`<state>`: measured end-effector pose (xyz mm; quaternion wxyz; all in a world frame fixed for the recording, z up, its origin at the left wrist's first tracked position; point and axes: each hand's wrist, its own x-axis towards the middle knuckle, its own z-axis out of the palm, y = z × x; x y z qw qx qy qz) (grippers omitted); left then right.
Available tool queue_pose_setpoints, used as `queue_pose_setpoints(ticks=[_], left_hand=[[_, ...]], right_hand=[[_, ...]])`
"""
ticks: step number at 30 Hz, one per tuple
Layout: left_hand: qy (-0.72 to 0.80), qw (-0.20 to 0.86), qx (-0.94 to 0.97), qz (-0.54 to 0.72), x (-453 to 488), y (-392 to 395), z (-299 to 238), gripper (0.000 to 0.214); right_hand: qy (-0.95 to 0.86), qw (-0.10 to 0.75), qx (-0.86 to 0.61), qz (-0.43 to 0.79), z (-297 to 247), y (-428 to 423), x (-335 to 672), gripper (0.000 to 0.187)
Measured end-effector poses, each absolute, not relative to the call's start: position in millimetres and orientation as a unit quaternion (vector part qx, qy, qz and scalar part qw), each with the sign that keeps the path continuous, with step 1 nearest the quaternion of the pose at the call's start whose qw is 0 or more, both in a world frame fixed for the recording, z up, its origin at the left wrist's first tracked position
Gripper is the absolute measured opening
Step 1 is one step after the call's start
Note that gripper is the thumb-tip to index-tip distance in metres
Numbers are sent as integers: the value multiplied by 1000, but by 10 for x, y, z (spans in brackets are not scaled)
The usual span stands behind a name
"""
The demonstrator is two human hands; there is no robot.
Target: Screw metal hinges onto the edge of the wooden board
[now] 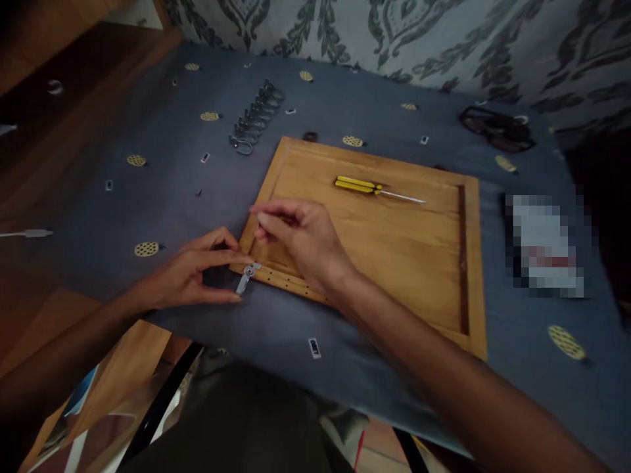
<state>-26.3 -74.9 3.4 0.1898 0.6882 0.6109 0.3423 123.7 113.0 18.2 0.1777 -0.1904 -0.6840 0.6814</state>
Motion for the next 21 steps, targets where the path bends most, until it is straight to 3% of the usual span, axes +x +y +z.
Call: queue_pose_setpoints(ticks=[7, 21], left_hand=[[610, 200, 693, 328, -270, -745, 78, 43], [604, 189, 697, 337, -259, -721, 83, 40]], right_hand=[[-673, 201, -190, 686, 40, 890, 1587, 7], [-799, 278, -147, 513, -42, 755, 1611, 12]])
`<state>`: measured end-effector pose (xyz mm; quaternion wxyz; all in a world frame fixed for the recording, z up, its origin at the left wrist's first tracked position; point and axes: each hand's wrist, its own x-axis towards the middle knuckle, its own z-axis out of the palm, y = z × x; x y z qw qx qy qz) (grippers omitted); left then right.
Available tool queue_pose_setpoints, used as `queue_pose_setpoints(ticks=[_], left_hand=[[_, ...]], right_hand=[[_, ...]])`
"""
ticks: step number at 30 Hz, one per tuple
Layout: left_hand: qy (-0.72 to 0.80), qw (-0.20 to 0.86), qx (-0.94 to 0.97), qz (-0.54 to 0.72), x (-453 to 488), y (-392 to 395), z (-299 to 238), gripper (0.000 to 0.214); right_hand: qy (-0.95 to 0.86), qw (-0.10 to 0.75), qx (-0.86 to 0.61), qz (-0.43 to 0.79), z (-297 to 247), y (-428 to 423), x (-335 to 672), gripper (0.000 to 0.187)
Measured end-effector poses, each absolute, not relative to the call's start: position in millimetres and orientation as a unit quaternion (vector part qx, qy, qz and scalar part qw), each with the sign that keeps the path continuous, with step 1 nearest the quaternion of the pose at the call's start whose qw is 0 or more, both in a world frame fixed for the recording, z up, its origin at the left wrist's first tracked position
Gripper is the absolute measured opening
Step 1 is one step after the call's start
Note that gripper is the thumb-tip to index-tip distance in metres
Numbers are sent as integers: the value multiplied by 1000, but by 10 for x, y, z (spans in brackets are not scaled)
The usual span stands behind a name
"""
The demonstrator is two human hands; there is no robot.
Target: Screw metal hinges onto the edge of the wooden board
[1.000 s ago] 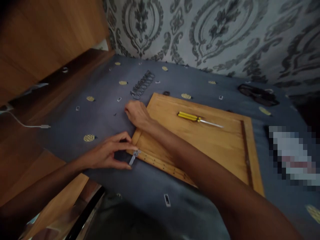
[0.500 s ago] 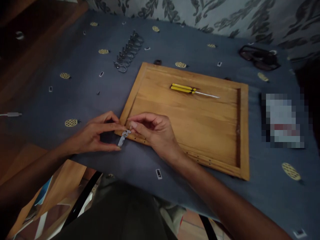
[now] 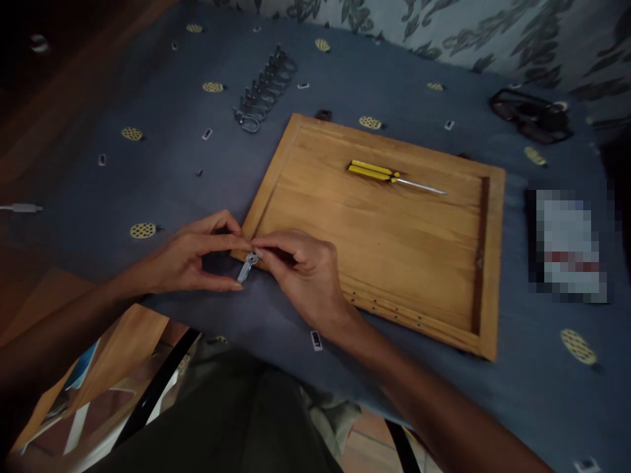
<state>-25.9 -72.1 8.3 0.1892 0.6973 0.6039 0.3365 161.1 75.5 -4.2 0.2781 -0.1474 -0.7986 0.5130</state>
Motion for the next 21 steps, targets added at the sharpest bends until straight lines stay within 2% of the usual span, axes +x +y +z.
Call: queue_pose_setpoints(ticks=[13, 21], left_hand=[[603, 197, 692, 345, -269, -723, 45, 40], [605, 198, 687, 351, -256, -719, 27, 40]], right_hand=[[-894, 308, -28, 325, -45, 774, 1659, 18], [-900, 299, -48, 314, -92, 774, 1632, 20]])
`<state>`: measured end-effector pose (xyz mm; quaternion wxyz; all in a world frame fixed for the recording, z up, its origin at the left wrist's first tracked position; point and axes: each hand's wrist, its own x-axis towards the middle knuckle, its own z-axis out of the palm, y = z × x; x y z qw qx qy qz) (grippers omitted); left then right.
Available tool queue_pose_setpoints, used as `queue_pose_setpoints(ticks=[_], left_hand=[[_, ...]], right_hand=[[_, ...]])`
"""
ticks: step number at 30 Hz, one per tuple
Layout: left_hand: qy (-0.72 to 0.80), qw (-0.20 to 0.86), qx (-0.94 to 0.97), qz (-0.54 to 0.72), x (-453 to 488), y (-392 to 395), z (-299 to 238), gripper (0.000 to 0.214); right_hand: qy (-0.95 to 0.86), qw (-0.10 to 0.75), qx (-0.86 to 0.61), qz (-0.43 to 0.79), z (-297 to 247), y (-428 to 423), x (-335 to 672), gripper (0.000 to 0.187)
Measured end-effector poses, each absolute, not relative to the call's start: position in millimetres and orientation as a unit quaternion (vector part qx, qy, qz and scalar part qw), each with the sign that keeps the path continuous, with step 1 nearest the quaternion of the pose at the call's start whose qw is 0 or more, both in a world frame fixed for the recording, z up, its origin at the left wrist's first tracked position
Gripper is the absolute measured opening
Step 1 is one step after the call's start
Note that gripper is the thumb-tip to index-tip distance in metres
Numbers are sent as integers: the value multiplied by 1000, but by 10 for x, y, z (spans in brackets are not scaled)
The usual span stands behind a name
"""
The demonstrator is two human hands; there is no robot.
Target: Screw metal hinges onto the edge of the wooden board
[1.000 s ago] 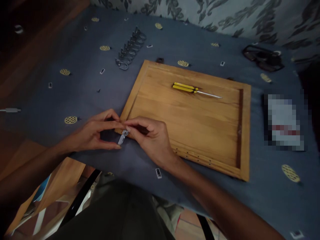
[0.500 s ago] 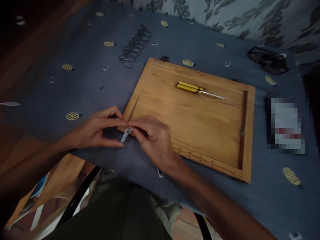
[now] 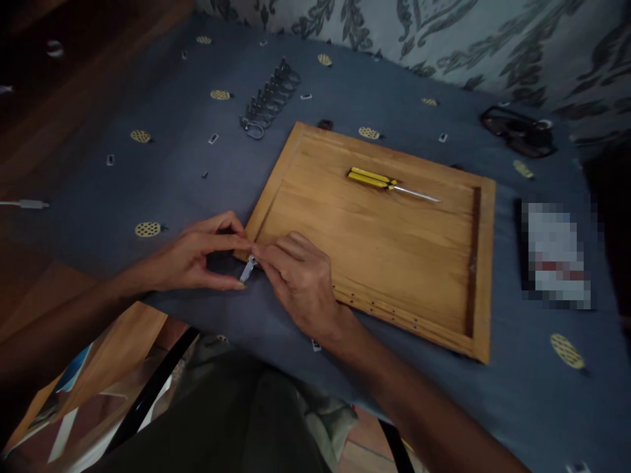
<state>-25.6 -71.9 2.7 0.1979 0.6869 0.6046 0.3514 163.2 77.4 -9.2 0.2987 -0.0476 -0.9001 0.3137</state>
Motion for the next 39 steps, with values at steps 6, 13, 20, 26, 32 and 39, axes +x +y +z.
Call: queue_pose_setpoints(ticks=[6, 13, 20, 26, 32, 39], left_hand=[[604, 205, 684, 354, -272, -722, 17, 40], [613, 208, 678, 348, -265, -720, 20, 41], [604, 211, 685, 349, -275, -728, 33, 40], [609, 216, 681, 344, -277, -727, 37, 42], [602, 219, 685, 347, -287, -718, 47, 40], [611, 218, 677, 347, -278, -718, 20, 42]], right_hand=[[-880, 293, -72, 368, -77, 774, 1636, 10], [-839, 308, -131, 430, -47, 824, 1693, 12], [-857, 278, -65, 429, -42, 833, 1675, 18], [-866, 274, -48, 416, -77, 819, 1668, 19], [-865, 269, -56, 420, -67, 841, 1685, 18], [-848, 276, -88, 444, -65, 829, 1686, 15]])
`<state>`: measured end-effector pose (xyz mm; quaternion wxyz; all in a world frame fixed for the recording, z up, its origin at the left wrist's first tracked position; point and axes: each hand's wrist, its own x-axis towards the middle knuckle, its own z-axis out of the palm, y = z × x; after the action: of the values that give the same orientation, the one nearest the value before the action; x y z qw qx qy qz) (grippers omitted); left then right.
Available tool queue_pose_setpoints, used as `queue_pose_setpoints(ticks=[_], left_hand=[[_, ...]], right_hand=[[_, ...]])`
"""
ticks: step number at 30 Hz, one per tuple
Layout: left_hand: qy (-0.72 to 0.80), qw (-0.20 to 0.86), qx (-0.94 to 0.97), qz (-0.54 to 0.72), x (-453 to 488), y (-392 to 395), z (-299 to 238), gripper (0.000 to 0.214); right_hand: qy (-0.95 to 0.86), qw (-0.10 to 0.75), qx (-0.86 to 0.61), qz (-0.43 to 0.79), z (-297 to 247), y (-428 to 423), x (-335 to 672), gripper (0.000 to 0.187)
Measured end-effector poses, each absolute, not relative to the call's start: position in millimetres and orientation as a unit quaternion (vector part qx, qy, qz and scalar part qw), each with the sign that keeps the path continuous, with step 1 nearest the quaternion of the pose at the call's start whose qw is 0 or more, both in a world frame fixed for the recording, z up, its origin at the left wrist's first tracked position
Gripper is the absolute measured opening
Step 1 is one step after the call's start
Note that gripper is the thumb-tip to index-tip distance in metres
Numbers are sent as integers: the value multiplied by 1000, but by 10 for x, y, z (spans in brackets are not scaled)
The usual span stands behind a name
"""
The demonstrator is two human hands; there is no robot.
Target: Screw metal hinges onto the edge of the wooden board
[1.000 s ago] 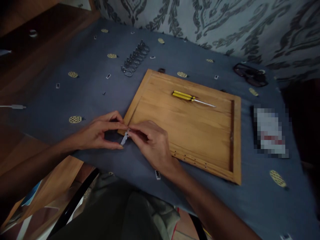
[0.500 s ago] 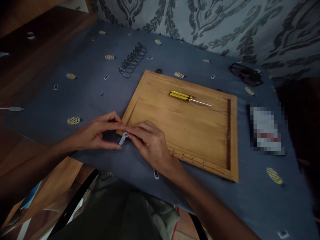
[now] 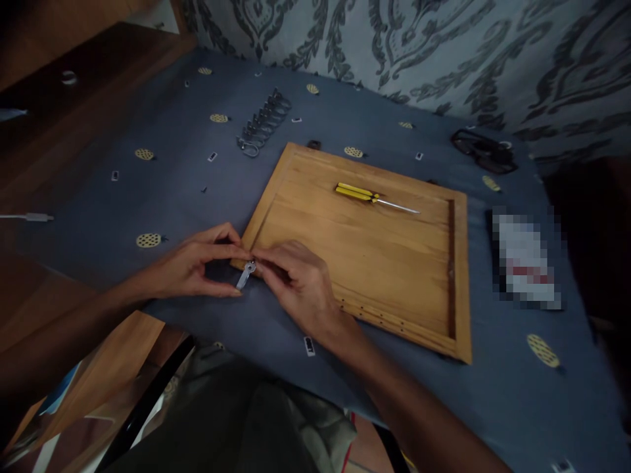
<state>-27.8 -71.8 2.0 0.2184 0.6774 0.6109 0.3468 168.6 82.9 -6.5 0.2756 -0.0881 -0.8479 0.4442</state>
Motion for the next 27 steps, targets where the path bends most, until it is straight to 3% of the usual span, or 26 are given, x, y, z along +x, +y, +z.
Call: queue_pose_setpoints(ticks=[5, 18, 27], left_hand=[[612, 217, 680, 340, -274, -712, 15, 42], [605, 188, 691, 347, -236, -681, -2, 43], [606, 178, 692, 349, -227, -678, -2, 46]], right_hand=[[-851, 265, -119, 438, -31, 958, 1558, 19], [-954, 93, -41, 283, -78, 1275, -24, 34], [-964, 58, -21, 260, -24, 1139, -225, 35]])
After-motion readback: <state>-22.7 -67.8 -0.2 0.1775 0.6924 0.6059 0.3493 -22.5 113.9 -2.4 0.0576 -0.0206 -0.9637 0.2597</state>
